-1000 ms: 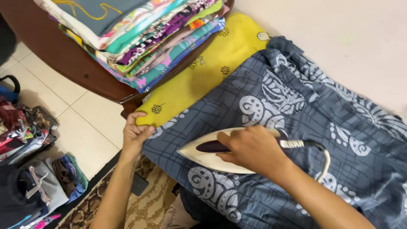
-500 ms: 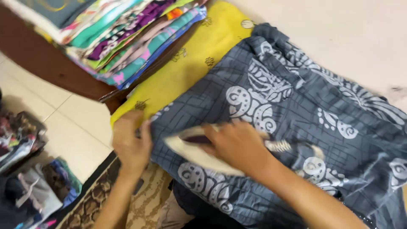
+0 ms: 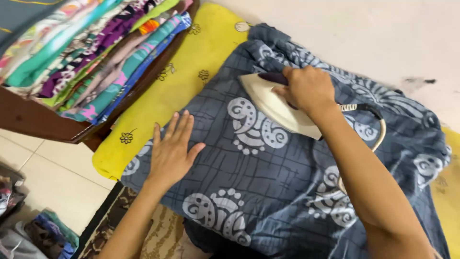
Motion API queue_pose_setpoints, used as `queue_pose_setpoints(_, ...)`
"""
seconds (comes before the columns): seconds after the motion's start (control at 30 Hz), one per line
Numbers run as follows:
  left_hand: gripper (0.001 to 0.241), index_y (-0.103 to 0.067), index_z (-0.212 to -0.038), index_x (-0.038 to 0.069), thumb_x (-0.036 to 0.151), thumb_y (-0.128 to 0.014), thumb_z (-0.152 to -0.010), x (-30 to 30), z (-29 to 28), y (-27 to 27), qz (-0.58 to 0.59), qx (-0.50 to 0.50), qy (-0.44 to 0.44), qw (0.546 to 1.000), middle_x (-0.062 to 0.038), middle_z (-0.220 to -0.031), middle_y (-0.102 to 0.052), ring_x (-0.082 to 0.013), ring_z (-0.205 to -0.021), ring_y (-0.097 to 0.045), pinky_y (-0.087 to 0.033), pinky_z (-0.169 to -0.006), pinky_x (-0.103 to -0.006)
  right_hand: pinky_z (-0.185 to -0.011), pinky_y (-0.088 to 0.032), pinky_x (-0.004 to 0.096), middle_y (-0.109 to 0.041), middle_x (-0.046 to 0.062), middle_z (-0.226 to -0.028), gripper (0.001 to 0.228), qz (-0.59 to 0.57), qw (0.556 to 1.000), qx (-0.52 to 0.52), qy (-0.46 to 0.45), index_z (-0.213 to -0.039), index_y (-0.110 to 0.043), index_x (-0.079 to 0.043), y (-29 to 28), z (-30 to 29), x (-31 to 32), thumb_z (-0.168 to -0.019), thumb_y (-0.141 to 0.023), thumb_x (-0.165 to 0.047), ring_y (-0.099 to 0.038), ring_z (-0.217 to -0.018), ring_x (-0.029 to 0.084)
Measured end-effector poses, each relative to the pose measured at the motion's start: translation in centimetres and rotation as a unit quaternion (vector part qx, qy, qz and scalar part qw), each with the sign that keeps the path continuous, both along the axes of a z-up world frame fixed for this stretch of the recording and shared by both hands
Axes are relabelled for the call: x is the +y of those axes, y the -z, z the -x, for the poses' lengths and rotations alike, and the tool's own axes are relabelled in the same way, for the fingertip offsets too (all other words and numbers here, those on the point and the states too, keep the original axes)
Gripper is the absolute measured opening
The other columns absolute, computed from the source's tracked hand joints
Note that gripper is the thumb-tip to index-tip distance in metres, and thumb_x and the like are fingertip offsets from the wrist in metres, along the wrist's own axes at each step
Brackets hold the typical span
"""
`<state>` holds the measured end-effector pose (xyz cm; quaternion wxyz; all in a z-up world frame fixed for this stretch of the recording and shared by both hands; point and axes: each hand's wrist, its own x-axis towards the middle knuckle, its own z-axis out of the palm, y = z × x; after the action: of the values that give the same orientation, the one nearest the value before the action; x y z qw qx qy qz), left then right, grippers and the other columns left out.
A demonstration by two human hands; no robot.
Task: The person irons a dark blue patterned garment on a yellow ironing board. They use a white electric iron to smooth the fabric, frequently adjusting the garment's position and flipping it over to iron different sections.
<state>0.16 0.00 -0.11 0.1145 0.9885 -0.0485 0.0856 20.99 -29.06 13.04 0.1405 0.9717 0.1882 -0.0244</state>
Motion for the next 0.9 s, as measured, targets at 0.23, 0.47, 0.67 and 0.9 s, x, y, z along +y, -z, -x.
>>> queue_pose_setpoints(0.23, 0.068, -0.035, -0.155, -0.007, 0.036, -0.049, -0.105, 1.3, -0.6, -0.2, 0.164, -0.094, 0.007, 0.982, -0.040, -0.160, -0.029, -0.0549, -0.149, -0.028, -0.021, -0.124, -0.0571, -0.049, -0.057, 0.050, -0.066, 0.004, -0.053, 0.051, -0.023, 0.989, 0.054, -0.135, -0.092, -0.071, -0.023, 0.4, 19.6, -9.2, -0.095, -0.051, -0.070, -0.069, -0.048, 0.032)
queue_pose_setpoints(0.47, 0.012, -0.062, -0.101, 0.014, 0.024, -0.061, -0.107, 3.8, -3.7, 1.3, 0.035, -0.083, -0.124, 0.988, -0.010, -0.098, -0.068, -0.0384, -0.092, -0.065, -0.049, -0.075, -0.0544, -0.035, -0.050, 0.033, -0.062, -0.007, -0.057, 0.038, 0.015, 0.998, 0.055, -0.019, -0.101, -0.062, -0.028, -0.5, 21.9, -18.4, -0.100, -0.044, -0.062, -0.061, -0.041, 0.014)
queue_pose_setpoints(0.67, 0.021, -0.055, -0.110, 0.014, 0.032, -0.057, -0.122, 7.3, -4.4, 4.2, -0.127, -0.100, -0.250, 0.955, -0.008, -0.090, -0.071, -0.0349, -0.071, -0.072, -0.051, -0.057, -0.0499, -0.059, -0.060, 0.048, -0.074, 0.009, -0.077, 0.051, 0.084, 0.983, 0.011, 0.161, -0.110, -0.064, -0.020, -0.7, 5.2, -18.6, -0.100, -0.049, -0.068, -0.074, -0.070, 0.034)
queue_pose_setpoints(0.9, 0.021, -0.057, -0.113, 0.008, 0.027, -0.062, -0.122, 8.5, -4.5, 3.9, -0.099, -0.094, -0.222, 0.965, -0.016, -0.102, -0.073, -0.0458, -0.070, -0.071, -0.053, -0.057, -0.0586, -0.034, -0.043, 0.022, -0.057, -0.001, -0.056, 0.035, 0.007, 0.989, 0.129, 0.070, -0.125, -0.066, -0.025, -2.9, 10.8, -11.5, -0.109, -0.045, -0.048, -0.056, -0.041, 0.012)
